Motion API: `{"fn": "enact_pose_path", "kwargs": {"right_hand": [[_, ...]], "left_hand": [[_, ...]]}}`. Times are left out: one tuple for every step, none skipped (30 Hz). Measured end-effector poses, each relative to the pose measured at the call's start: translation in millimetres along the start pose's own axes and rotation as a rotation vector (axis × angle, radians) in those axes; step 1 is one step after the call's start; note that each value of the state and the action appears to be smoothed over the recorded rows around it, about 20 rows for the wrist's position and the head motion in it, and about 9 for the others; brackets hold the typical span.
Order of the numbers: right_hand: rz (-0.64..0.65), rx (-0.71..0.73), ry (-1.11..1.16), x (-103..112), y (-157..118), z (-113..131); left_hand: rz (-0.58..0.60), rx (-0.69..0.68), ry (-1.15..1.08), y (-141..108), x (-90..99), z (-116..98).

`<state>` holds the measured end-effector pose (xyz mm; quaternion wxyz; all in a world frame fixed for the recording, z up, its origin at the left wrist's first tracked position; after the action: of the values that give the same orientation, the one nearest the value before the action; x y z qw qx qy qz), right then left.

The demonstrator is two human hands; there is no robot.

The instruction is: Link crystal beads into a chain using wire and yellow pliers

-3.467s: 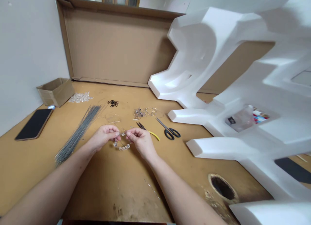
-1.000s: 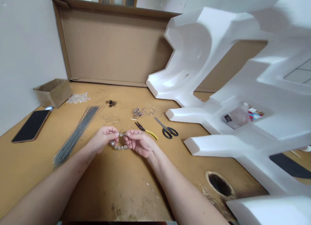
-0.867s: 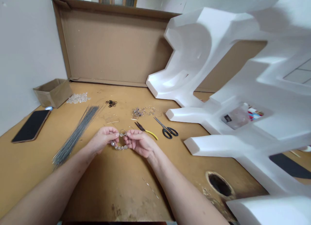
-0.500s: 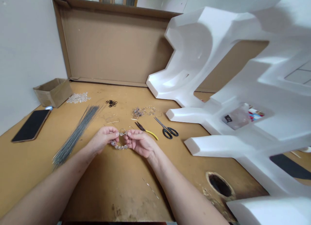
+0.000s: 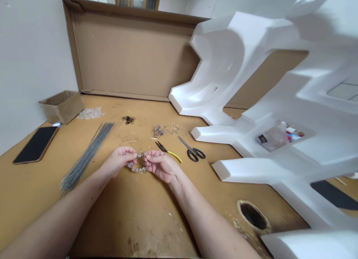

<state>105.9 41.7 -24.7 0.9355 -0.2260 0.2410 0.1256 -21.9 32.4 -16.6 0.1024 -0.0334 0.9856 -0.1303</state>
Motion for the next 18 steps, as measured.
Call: {"fn": "enact_pose_path", "kwargs": {"right_hand": [[0.000, -0.001, 0.001, 0.1, -0.1, 0.2], [0.001, -0.002, 0.002, 0.2, -0.3, 0.4], [0.001, -0.002, 0.003, 0.3, -0.5, 0.7], [0.002, -0.002, 0.004, 0.3, -0.8, 1.0], [0.003, -0.002, 0.004, 0.4, -1.0, 1.2], [0.004, -0.002, 0.004, 0.4, -1.2, 1.2], [0.004, -0.002, 0.004, 0.4, -1.2, 1.1], [0.004, -0.002, 0.004, 0.4, -1.1, 0.9], [0.003, -0.002, 0.004, 0.4, -1.0, 0.6], [0.001, -0.002, 0.005, 0.5, -0.7, 0.3], [-0.002, -0.003, 0.005, 0.6, -0.3, -0.1], [-0.005, -0.003, 0.005, 0.6, 0.0, -0.4], [-0.007, -0.004, 0.006, 0.7, 0.4, -0.7], [-0.010, -0.004, 0.006, 0.7, 0.7, -0.9], [-0.011, -0.005, 0.006, 0.6, 0.9, -1.0], [-0.012, -0.005, 0.006, 0.6, 1.0, -1.0], [-0.013, -0.005, 0.005, 0.6, 1.1, -1.0], [-0.014, -0.005, 0.005, 0.6, 1.2, -1.0]], "left_hand": [[0.000, 0.003, -0.001, 0.0, 0.3, 0.5], [0.000, 0.003, -0.003, 0.0, 0.7, 1.0], [0.005, 0.006, -0.003, 0.0, 1.0, 1.7], [0.009, 0.002, -0.007, -0.1, 1.4, 2.1], [0.008, 0.004, -0.008, 0.0, 2.0, 2.8], [0.012, 0.005, -0.010, 0.1, 2.4, 3.3], [0.017, 0.009, -0.008, 0.3, 2.6, 3.9], [0.020, 0.008, -0.012, 0.5, 2.7, 4.1], [0.024, 0.009, -0.017, 0.9, 2.7, 4.2], [0.027, 0.012, -0.020, 1.2, 2.7, 4.3], [0.028, 0.018, -0.024, 1.5, 2.6, 4.4], [0.031, 0.025, -0.028, 1.7, 2.4, 4.4], [0.034, 0.034, -0.034, 1.9, 2.2, 4.4], [0.037, 0.042, -0.040, 1.9, 2.1, 4.3], [0.041, 0.050, -0.045, 1.8, 1.9, 4.2], [0.046, 0.058, -0.051, 1.7, 1.7, 4.2], [0.049, 0.065, -0.054, 1.5, 1.6, 4.1], [0.053, 0.070, -0.057, 1.4, 1.6, 4.1]]}}
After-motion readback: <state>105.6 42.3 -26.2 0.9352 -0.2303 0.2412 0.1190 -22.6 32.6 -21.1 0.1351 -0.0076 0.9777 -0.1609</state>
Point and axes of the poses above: each hand's wrist, its own y-axis towards the middle knuckle, its own x-axis out of the back of the hand, z = x × y, the point moved 4 cm from there along y, towards the middle knuckle, and after that the axes turned 14 degrees about -z, right-handed, at the moved point
